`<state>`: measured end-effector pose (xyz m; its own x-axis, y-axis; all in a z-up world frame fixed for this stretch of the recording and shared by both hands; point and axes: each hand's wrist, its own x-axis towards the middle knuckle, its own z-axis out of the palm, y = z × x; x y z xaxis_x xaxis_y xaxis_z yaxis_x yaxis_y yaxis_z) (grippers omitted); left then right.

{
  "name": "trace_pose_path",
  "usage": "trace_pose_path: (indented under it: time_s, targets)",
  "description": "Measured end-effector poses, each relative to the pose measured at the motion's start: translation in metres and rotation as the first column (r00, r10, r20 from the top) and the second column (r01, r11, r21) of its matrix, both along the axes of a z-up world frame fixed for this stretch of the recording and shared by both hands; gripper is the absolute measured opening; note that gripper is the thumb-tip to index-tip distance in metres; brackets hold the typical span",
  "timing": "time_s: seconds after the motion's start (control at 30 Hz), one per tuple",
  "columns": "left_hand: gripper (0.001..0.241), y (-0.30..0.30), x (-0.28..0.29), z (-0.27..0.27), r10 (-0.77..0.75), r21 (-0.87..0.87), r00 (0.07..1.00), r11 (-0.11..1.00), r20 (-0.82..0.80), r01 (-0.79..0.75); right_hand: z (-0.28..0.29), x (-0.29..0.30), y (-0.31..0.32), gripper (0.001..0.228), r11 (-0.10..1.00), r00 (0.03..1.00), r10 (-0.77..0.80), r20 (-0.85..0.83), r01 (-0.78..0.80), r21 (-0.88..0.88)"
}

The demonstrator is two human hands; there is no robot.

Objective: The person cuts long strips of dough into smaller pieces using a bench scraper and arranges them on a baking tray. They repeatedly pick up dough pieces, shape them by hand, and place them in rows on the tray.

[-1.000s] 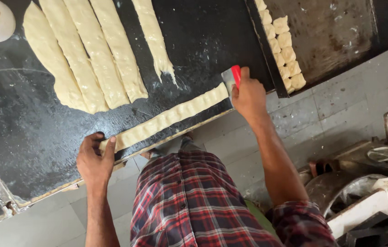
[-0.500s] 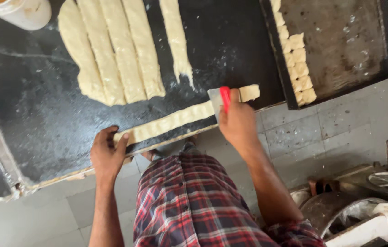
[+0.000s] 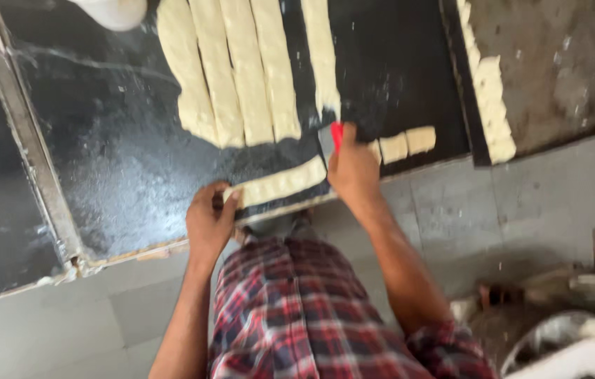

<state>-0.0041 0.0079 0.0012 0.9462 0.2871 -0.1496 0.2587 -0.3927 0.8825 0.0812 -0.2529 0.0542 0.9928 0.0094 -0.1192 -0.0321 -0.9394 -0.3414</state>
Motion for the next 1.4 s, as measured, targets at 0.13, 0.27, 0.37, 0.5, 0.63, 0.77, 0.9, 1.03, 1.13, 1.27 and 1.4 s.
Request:
trace_pose_path:
  time_s: [0.13, 0.27, 0.37, 0.5, 0.63, 0.77, 0.9, 1.03, 1.13, 1.27, 1.4]
  targets:
    - [0.027, 0.008, -0.004, -0.004, -0.069, -0.051, 0.996, 0.996, 0.054, 0.072, 0.004, -0.024, 0.022, 0.048, 0.999, 0.999, 0.037, -0.012, -0.037, 0.011]
    - [0.026, 0.014, 0.001, -0.01, -0.107, -0.044, 0.993, 0.993, 0.048, 0.109, -0.008, -0.014, 0.054, 0.045, 0.999, 0.996, 0.048, 0.076, -0.046, -0.026]
    - [0.025, 0.017, -0.005, -0.015, -0.126, -0.055, 0.989, 0.99, 0.081, 0.13, 0.018, -0.009, 0.06, 0.036, 0.996, 0.998, 0.047, 0.037, -0.044, -0.08]
    - [0.025, 0.019, -0.004, -0.017, -0.125, -0.089, 0.989, 0.987, 0.074, 0.131, 0.052, -0.057, 0.076, 0.047, 0.992, 0.999, 0.026, 0.024, -0.029, 0.124]
    - [0.026, 0.017, 0.0, -0.015, -0.139, -0.019, 0.987, 0.99, 0.079, 0.141, -0.002, -0.047, 0.121, 0.049, 0.996, 0.997, 0.071, -0.004, -0.071, 0.063]
    - [0.026, 0.011, 0.0, -0.013, -0.199, 0.17, 0.971, 0.97, 0.132, 0.176, -0.024, -0.013, 0.106, 0.053, 0.996, 0.987, 0.079, -0.142, -0.072, 0.053]
    - [0.018, 0.008, -0.011, -0.025, -0.22, -0.118, 0.975, 0.969, -0.004, 0.218, -0.015, 0.015, 0.046, 0.055, 0.954, 0.923, 0.048, 0.383, -0.156, 0.257]
    - [0.023, 0.005, -0.026, -0.034, -0.156, -0.942, 0.984, 0.333, -0.089, -0.032, -0.035, 0.077, -0.004, 0.049, 0.8, 0.96, -0.279, 0.001, 0.232, 0.553]
    - [0.055, 0.011, -0.024, -0.015, -0.207, -0.993, 0.974, 0.088, -0.092, -0.075, -0.047, 0.072, -0.017, 0.064, 0.994, 0.918, -0.059, 0.393, 0.017, 0.11]
    - [0.035, 0.002, -0.019, 0.007, -0.246, -0.979, 0.969, 0.202, -0.031, 0.02, -0.04, 0.014, 0.01, 0.024, 0.815, 0.976, 0.139, 0.165, -0.208, 0.541]
    - [0.03, -0.016, -0.017, 0.008, -0.27, -0.927, 0.961, 0.37, -0.053, 0.053, -0.036, -0.018, 0.043, 0.012, 0.561, 0.872, 0.392, -0.293, 0.026, 0.828]
